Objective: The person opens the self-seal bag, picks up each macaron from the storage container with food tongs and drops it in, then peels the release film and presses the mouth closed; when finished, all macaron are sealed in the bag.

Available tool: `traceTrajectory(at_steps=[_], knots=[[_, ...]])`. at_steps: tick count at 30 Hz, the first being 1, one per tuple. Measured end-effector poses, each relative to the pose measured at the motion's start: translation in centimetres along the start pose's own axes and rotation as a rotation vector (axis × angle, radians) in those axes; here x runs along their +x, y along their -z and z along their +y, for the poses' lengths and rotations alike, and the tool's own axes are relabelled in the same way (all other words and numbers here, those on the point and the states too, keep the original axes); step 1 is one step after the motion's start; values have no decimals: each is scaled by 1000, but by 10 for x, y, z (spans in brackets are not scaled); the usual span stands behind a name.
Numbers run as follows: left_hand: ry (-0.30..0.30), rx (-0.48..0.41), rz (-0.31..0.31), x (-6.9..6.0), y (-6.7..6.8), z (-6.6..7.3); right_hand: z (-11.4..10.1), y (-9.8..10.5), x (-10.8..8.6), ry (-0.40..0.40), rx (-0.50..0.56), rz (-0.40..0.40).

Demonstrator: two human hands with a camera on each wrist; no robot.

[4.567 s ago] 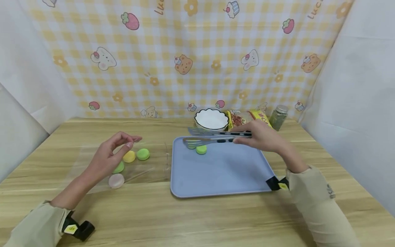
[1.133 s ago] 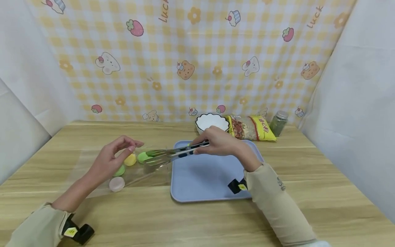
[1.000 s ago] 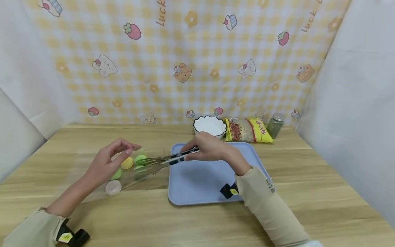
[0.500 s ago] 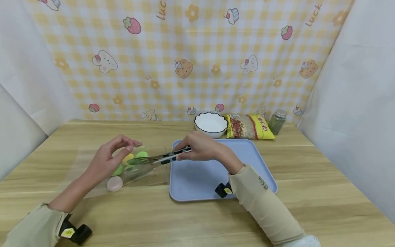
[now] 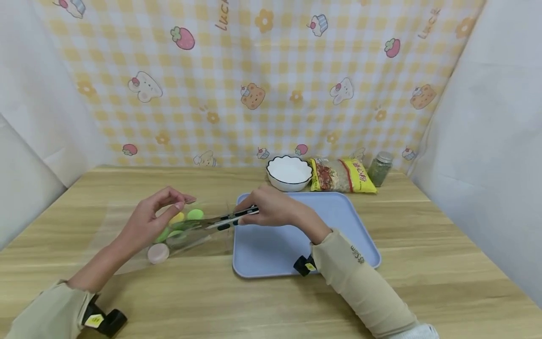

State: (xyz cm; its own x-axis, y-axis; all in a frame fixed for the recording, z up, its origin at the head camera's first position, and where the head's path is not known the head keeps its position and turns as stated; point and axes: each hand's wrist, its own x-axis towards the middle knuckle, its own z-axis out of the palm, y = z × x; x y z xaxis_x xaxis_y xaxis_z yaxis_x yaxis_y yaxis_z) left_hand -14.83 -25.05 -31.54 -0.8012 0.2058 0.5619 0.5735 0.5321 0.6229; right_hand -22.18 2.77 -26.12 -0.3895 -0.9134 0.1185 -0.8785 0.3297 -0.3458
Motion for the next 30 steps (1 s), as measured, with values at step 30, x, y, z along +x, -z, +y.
traceTrajectory(at_steps=[30], knots=[[7, 4, 12, -1, -1, 0, 71, 63, -126, -358, -31, 170]])
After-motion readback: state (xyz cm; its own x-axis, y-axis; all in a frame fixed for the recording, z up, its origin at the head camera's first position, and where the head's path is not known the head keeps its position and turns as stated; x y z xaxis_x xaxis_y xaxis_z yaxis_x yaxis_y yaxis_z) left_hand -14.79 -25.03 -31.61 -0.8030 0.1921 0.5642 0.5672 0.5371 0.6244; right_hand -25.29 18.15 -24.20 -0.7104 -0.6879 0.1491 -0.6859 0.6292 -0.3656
